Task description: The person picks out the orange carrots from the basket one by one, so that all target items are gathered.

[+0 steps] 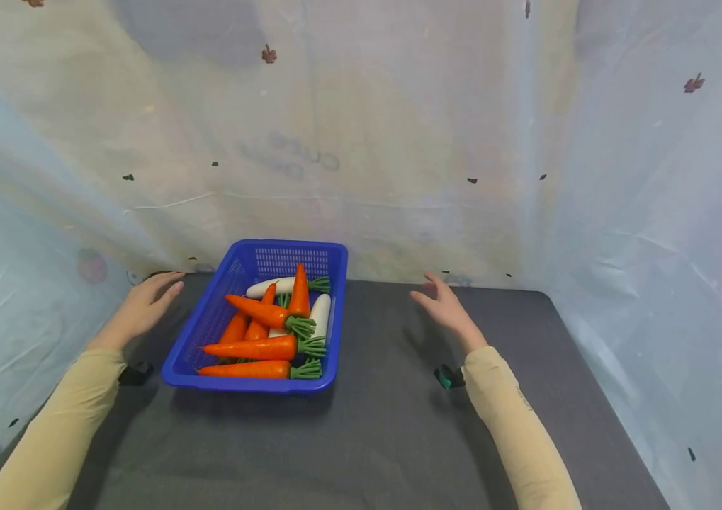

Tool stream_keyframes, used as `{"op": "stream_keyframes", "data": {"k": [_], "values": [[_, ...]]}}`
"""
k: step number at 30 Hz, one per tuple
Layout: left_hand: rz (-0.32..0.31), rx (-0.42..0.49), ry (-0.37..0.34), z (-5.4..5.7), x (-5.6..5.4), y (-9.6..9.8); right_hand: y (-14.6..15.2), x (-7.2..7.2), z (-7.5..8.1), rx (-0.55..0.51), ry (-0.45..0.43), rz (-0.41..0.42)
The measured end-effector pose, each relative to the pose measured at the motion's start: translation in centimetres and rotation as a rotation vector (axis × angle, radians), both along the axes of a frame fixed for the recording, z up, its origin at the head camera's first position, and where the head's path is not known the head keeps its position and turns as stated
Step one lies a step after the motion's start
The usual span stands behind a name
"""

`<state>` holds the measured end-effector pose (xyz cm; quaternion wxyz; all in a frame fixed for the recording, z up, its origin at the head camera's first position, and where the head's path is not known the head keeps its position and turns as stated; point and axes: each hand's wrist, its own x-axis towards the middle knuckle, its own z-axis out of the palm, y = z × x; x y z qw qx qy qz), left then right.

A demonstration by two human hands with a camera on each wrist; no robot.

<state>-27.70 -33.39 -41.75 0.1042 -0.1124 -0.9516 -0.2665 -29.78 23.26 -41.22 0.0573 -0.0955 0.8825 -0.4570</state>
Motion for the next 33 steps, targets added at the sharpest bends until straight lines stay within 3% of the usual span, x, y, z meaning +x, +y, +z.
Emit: {"op": "stream_keyframes", "data": {"k": [5, 8, 11, 16, 24, 33], "values": [[-0.050, 0.186, -0.124, 0.4, 0.4, 0.3, -0.7, 0.3, 0.9, -0.228, -0.094, 0.026], [-0.109, 0.277, -0.236, 0.4, 0.4, 0.5, -1.4, 0.2, 1.6, -0.305, -0.135, 0.058], [-0.151, 0.309, -0.306, 0.3, 0.4, 0.8, -2.4, 0.1, 2.6, -0.351, -0.145, 0.108], [-0.158, 0.314, -0.355, 0.5, 0.6, 1.3, -4.2, 0.0, 4.0, -0.402, -0.135, 0.213], [-0.125, 0.311, -0.404, 1.1, 0.4, 2.1, -7.9, -0.2, 5.7, -0.432, -0.119, 0.279], [-0.167, 0.330, -0.426, 1.6, 0.7, 2.4, -12.6, -0.8, 5.9, -0.429, -0.186, 0.360]]}}
